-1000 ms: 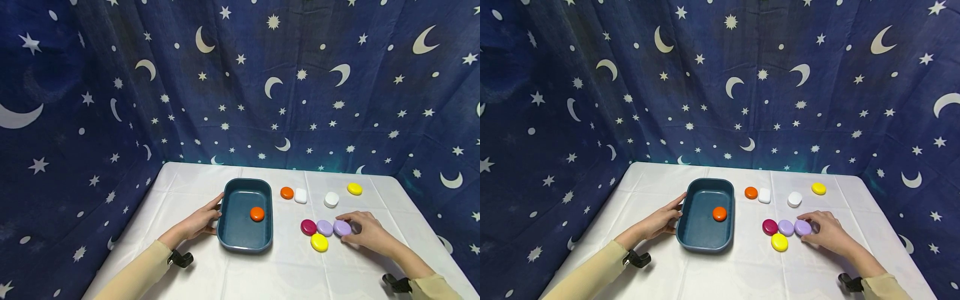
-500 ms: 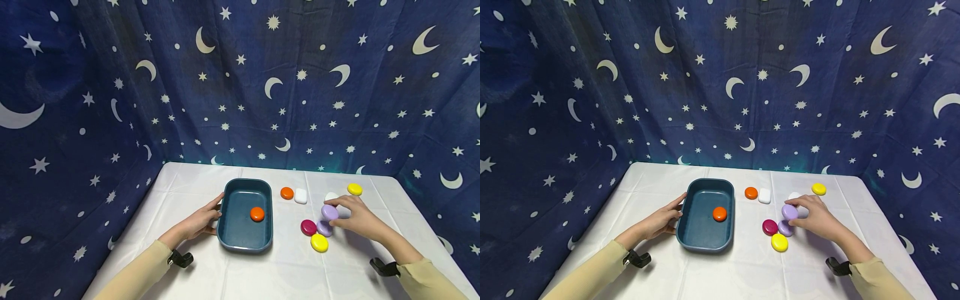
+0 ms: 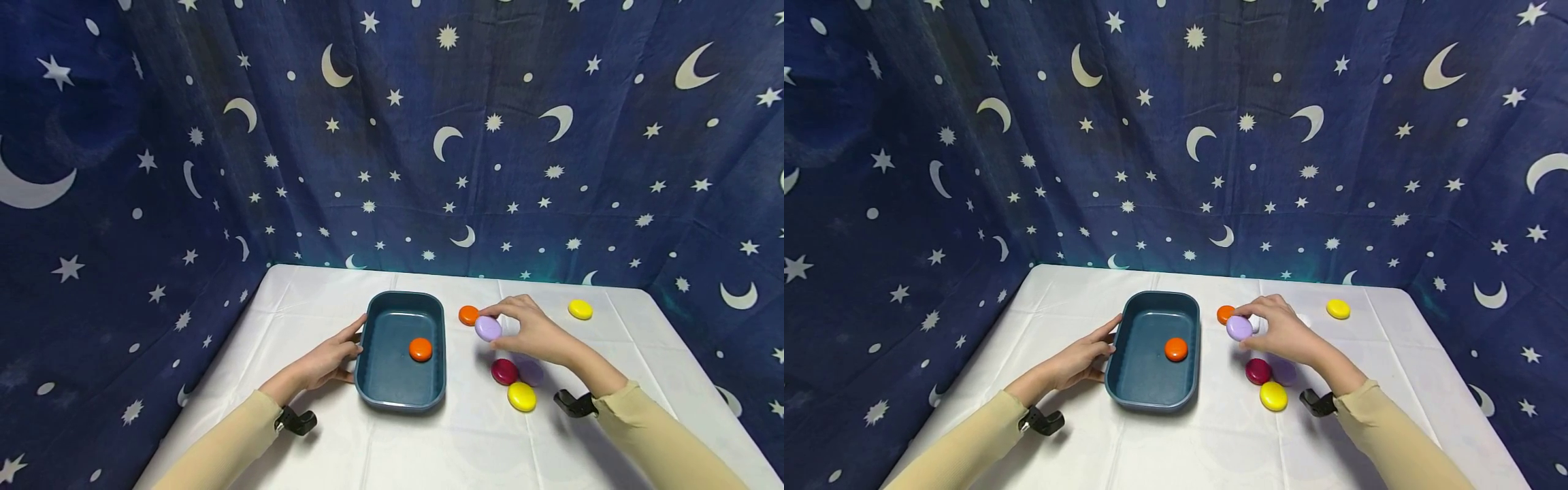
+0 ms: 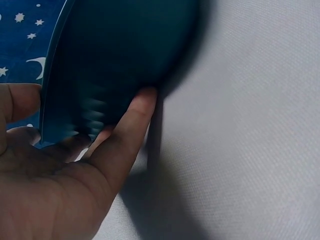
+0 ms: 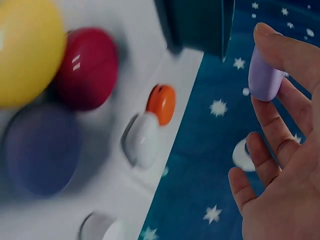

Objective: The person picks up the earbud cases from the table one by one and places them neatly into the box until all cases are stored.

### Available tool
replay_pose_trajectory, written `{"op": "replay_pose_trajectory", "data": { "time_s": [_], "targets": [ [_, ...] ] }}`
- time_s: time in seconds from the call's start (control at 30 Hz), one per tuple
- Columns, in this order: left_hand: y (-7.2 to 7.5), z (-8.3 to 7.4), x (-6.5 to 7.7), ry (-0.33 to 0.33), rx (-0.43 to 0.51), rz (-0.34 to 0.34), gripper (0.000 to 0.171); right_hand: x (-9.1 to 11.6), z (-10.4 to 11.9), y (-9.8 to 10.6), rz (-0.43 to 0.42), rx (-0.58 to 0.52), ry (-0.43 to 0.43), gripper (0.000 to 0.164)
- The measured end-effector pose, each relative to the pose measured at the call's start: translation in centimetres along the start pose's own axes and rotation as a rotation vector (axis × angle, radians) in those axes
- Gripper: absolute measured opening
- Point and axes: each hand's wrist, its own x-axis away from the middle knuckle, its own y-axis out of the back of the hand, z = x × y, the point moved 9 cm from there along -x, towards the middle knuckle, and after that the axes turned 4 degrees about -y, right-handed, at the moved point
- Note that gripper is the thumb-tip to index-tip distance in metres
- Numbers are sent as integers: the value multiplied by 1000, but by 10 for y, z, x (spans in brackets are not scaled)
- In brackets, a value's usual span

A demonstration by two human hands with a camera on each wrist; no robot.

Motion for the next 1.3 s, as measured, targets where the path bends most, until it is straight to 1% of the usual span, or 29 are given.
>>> {"op": "replay_pose_trajectory", "data": {
  "time_s": [0.17,0.3,0.53,0.6,0.77,1.0,1.13,1.3],
  "targets": [
    [0,-1,-1,12,3,-5,75,-18,22,-13,48,-12,7,55],
    [0,-3,-1,13,-2,-6,75,-31,40,-24,72,-12,49,54],
    [-1,-3,-1,11,-5,-8,76,-49,60,-44,111,-10,78,53],
    [0,-3,-2,13,-8,-9,76,-53,67,-49,120,-1,106,53],
    [0,-2,-2,17,-7,-11,76,-62,82,-63,147,43,155,52],
    [1,-2,-1,15,-9,-10,75,-74,96,-81,186,101,171,47],
    [0,-3,0,15,-4,-6,76,-79,103,-94,204,158,203,48],
    [0,-3,-1,19,2,-2,76,-83,111,-108,199,213,251,49]
  ]
}}
